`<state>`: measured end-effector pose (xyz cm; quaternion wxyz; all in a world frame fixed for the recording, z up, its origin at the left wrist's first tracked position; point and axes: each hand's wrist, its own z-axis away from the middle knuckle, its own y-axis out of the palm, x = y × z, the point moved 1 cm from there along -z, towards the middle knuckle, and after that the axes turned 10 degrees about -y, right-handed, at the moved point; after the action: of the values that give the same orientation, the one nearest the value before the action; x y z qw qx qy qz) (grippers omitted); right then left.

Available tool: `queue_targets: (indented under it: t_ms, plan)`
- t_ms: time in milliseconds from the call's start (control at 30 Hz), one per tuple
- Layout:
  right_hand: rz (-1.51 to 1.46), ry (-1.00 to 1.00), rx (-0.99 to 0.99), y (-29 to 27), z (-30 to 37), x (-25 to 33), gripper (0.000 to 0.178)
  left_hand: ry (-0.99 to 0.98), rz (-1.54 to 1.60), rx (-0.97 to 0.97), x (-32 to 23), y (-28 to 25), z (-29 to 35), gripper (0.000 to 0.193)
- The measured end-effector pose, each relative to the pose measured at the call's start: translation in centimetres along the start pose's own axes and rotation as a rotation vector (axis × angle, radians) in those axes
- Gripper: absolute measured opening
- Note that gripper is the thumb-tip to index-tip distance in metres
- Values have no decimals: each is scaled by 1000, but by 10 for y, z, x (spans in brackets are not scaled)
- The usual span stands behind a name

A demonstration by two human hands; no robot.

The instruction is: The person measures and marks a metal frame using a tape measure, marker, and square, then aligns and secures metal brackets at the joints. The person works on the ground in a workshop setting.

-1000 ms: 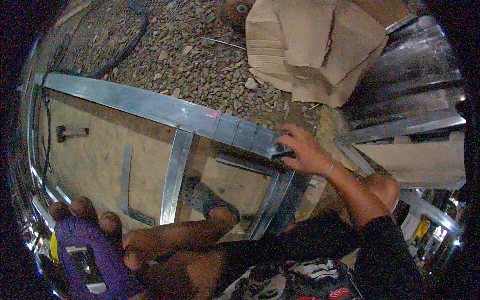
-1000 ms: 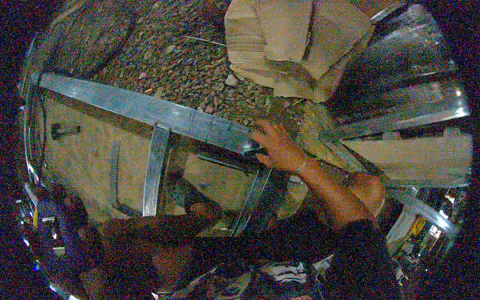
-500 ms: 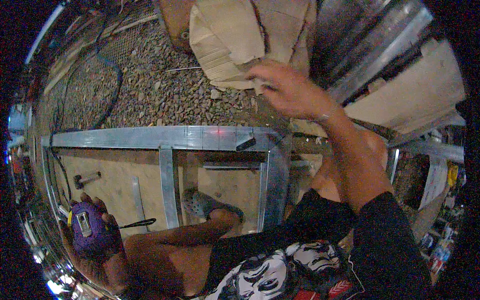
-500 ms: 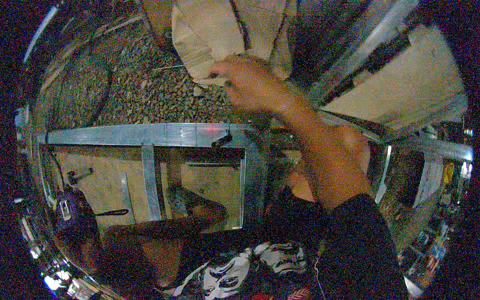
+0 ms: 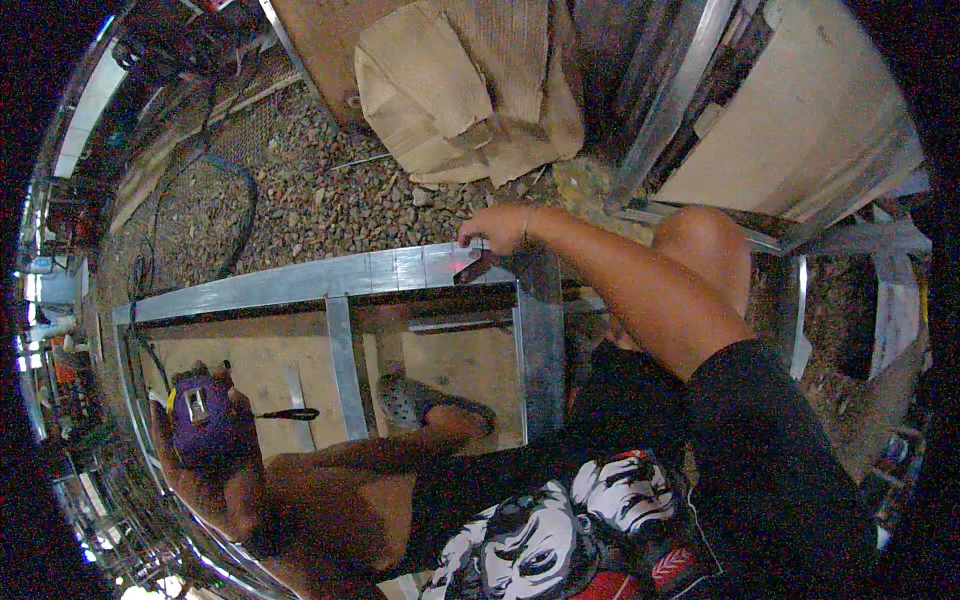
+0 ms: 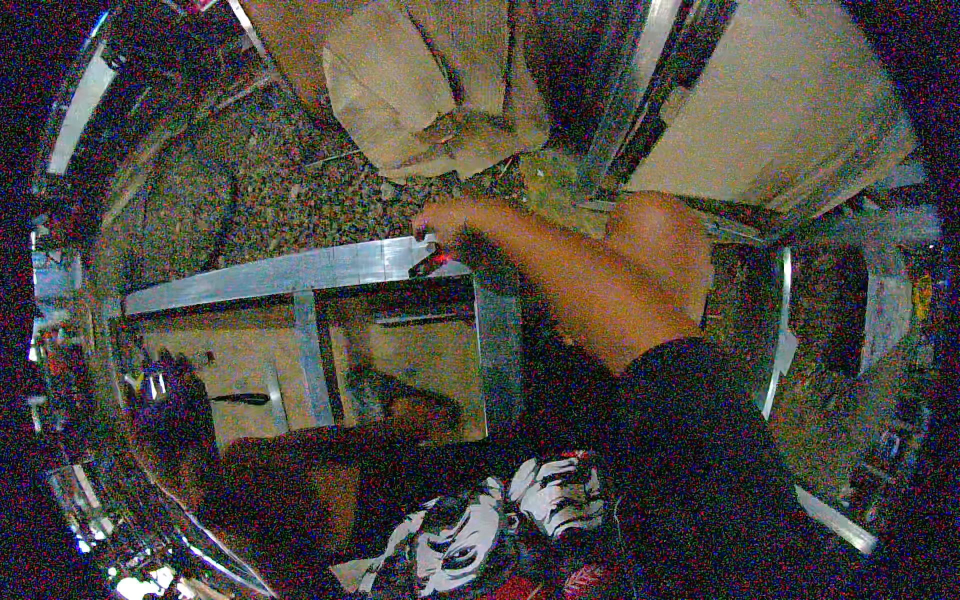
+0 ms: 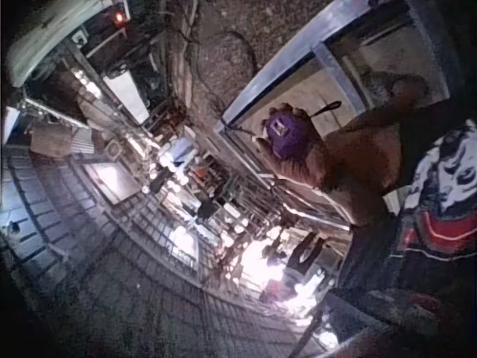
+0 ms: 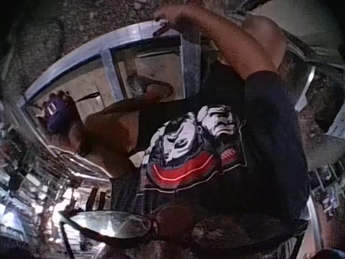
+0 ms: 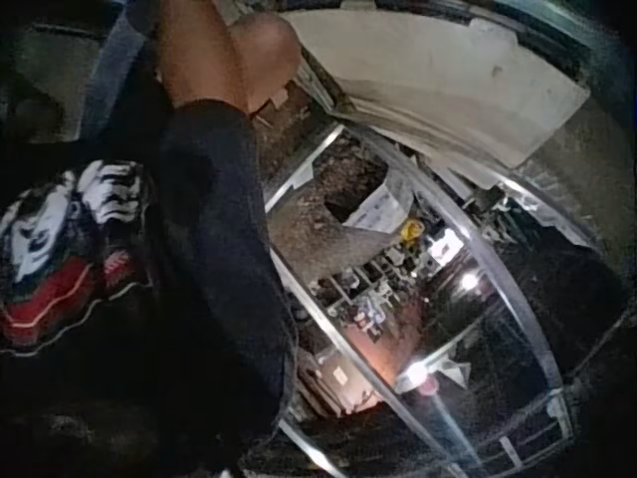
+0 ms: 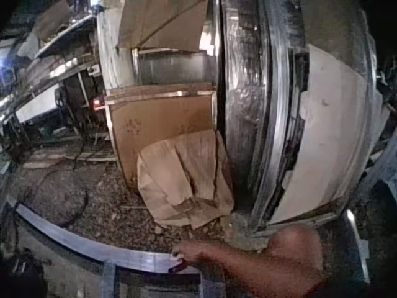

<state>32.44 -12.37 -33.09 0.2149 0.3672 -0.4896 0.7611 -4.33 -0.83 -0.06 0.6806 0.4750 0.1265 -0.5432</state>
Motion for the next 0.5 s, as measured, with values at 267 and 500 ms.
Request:
queue_targets:
  t_ms: [267, 500]
  plan:
    - [141, -49, -53, 10, -3, 7, 70, -13, 25, 86, 3, 2, 10, 43]
    - [357, 5, 25, 12, 1, 23, 61, -36, 5, 155, 2, -1, 12, 42]
